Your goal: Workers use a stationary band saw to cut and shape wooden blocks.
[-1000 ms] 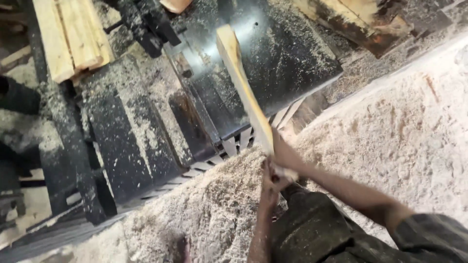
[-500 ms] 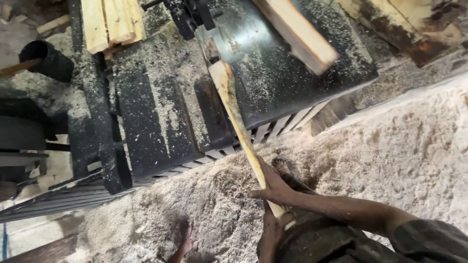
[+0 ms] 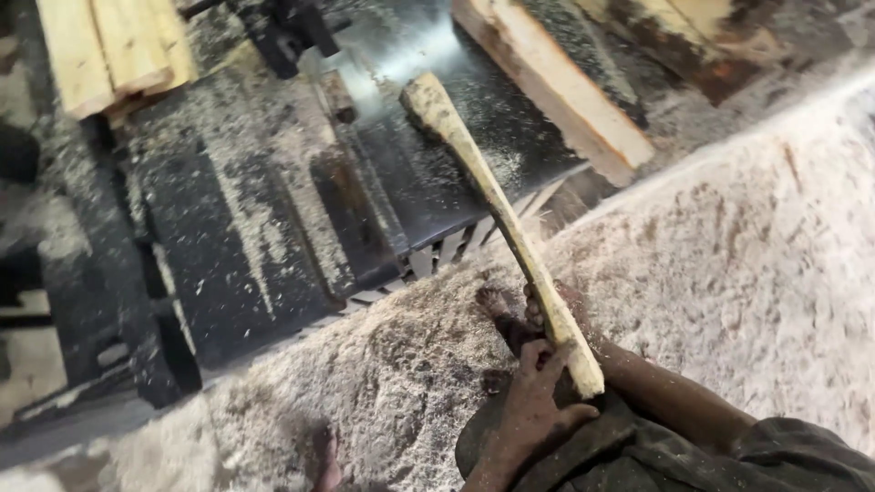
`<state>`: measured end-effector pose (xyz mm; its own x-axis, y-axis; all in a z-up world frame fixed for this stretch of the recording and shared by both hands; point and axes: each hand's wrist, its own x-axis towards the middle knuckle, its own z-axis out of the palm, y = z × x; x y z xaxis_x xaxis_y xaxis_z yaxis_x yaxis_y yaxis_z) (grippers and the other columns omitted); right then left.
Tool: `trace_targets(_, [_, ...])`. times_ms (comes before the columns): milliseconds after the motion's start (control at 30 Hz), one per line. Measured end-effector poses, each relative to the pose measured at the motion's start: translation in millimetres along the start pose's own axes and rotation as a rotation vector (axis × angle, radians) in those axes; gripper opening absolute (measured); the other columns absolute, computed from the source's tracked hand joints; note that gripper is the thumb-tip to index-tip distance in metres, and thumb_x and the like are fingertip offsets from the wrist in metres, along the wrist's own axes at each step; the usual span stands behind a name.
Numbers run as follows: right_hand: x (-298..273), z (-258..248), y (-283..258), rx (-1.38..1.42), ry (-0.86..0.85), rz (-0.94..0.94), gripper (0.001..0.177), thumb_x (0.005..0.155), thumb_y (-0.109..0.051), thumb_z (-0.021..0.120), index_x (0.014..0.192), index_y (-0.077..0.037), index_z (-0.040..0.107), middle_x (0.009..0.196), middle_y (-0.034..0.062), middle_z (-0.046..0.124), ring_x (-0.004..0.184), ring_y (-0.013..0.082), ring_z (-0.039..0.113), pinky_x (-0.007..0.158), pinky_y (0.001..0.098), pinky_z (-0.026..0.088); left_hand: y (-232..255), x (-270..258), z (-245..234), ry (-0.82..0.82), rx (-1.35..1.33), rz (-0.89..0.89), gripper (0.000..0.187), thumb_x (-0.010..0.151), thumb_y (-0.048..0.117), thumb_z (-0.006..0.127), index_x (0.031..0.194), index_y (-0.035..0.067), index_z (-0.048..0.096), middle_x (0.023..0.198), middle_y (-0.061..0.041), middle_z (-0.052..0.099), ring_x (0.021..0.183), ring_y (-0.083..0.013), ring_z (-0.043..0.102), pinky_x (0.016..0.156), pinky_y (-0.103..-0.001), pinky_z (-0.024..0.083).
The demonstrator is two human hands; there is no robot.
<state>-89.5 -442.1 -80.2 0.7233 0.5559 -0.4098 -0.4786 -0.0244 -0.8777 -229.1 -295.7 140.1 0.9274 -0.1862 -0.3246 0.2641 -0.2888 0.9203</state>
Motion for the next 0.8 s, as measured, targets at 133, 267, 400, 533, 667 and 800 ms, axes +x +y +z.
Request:
trace_targets(133, [-5.4, -16.3, 14.0, 0.076, 0.113, -0.033, 0.049, 0.098, -0.027, 0.057, 0.137, 0.001, 0.045, 0.105, 0.0194, 0.058, 0.084, 0.0272, 0.061, 0.068, 0.0405, 0.057, -22.9, 15.3, 20.7, 0.054, 0.182, 0.053, 0.099, 0.073, 0.046, 0.093, 0.155, 0.011, 0.051, 0.141, -0.018, 0.042, 0.129, -0.0379, 0.053, 0.105, -0.046, 0.056])
trace_targets(267, [24.0, 17.8, -94.4, 0.145, 0.170, -0.097, 0.039, 0.104, -0.025, 0.051, 0.129, 0.004, 0.056, 0.090, 0.0151, 0.068, 0.068, 0.0202, 0.069, 0.057, 0.0328, 0.061, -41.2, 64.7, -9.9, 0.358, 0.443, 0.391, 0.089, 0.080, 0.035, 0.090, 0.151, 0.001, 0.049, 0.132, -0.025, 0.055, 0.112, -0.0356, 0.067, 0.082, -0.036, 0.068])
trace_targets(400, [113.9, -34.1, -163.2, -0.588, 0.516, -0.231, 0.041, 0.105, -0.036, 0.057, 0.119, -0.001, 0.074, 0.099, 0.0150, 0.077, 0.074, 0.0204, 0.072, 0.059, 0.0332, 0.061, 39.1, 150.3, -99.6, 0.410, 0.149, -0.117, 0.053, 0.102, 0.030, 0.047, 0.152, 0.016, 0.046, 0.147, -0.017, 0.053, 0.106, -0.0298, 0.073, 0.061, -0.040, 0.069])
trace_targets(533, [142.5, -92.1, -251.9, -1.074, 0.777, -0.812, 0.070, 0.096, -0.055, 0.077, 0.141, -0.005, 0.059, 0.133, 0.0213, 0.069, 0.121, 0.0328, 0.067, 0.101, 0.0520, 0.053, -29.5, 223.2, -131.8, 0.994, 0.748, 0.285, 0.086, 0.086, 0.060, 0.067, 0.151, 0.010, 0.044, 0.146, -0.023, 0.056, 0.133, -0.0383, 0.054, 0.106, -0.060, 0.049])
trace_targets(667, [176.4, -135.7, -279.8, -1.517, 0.545, -0.584, 0.122, 0.068, -0.067, 0.090, 0.149, 0.002, 0.031, 0.144, 0.0387, 0.050, 0.123, 0.0587, 0.052, 0.090, 0.0648, 0.049, -70.6, 203.6, -91.2, 0.768, 0.537, 0.225, 0.100, 0.091, 0.080, 0.048, 0.163, 0.011, 0.032, 0.164, -0.021, 0.046, 0.148, -0.0389, 0.048, 0.120, -0.059, 0.038])
trace_targets(800, [149.6, -72.7, -288.3, -1.261, 0.320, 0.139, 0.115, 0.069, -0.041, 0.078, 0.166, -0.008, 0.025, 0.129, 0.0242, 0.072, 0.101, 0.0386, 0.074, 0.093, 0.0556, 0.065, -57.2, 162.5, -48.0, 0.591, 0.262, 0.024, 0.116, 0.075, 0.083, 0.052, 0.165, 0.014, 0.029, 0.166, -0.018, 0.041, 0.142, -0.0354, 0.054, 0.115, -0.055, 0.044])
